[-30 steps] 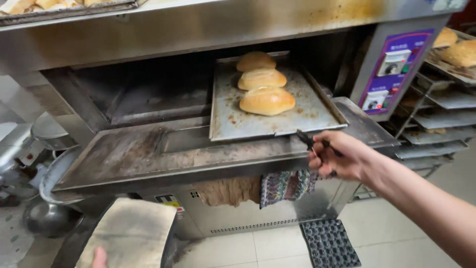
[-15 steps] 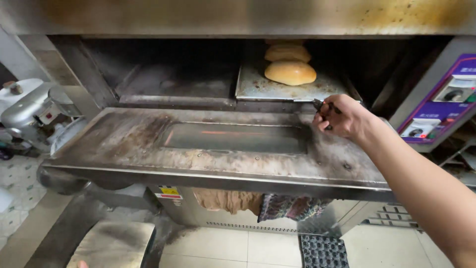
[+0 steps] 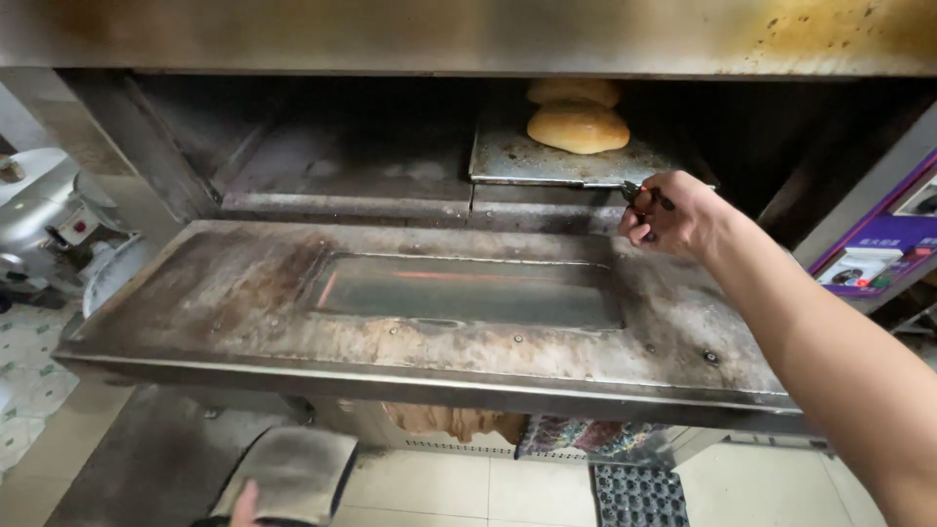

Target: Preparing bread toppings and checking baked bread in the oven.

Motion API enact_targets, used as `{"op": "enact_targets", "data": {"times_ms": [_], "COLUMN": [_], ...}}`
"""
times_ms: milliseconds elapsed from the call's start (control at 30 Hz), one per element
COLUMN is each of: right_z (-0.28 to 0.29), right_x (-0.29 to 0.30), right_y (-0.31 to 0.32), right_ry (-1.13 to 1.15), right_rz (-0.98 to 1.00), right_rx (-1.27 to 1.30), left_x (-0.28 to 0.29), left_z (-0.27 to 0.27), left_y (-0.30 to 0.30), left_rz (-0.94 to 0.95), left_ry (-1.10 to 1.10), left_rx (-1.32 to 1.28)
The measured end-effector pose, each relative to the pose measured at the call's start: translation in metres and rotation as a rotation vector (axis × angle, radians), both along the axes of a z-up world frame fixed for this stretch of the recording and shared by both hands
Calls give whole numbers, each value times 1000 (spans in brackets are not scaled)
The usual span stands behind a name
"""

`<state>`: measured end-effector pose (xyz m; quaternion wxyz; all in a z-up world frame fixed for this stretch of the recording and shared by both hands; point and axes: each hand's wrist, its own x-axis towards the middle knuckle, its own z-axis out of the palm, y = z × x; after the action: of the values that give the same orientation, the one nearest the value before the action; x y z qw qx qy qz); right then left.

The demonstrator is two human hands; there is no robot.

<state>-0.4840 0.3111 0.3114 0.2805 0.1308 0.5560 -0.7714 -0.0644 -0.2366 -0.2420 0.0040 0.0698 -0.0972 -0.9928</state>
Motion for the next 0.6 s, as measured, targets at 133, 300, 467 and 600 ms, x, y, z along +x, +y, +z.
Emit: {"op": "enact_targets", "data": {"times_ms": [133, 300, 467, 600], "right_z": [-6, 8, 39, 93], "right_x": [-2, 33, 124, 236], "right_y": [7, 7, 4, -19], "right_ry": [-6, 51, 220, 290], "right_rz": [6, 105, 176, 184], "right_rx": [69, 250, 431, 438], "left_x": [-64, -95, -126, -127], "left_z": [136, 221, 247, 327], "left_y": [58, 96, 107, 127], "left_rz": [173, 354, 323, 374], "left_ry": [-181, -274, -120, -156], "left_rx": [-88, -190, 50, 102]}}
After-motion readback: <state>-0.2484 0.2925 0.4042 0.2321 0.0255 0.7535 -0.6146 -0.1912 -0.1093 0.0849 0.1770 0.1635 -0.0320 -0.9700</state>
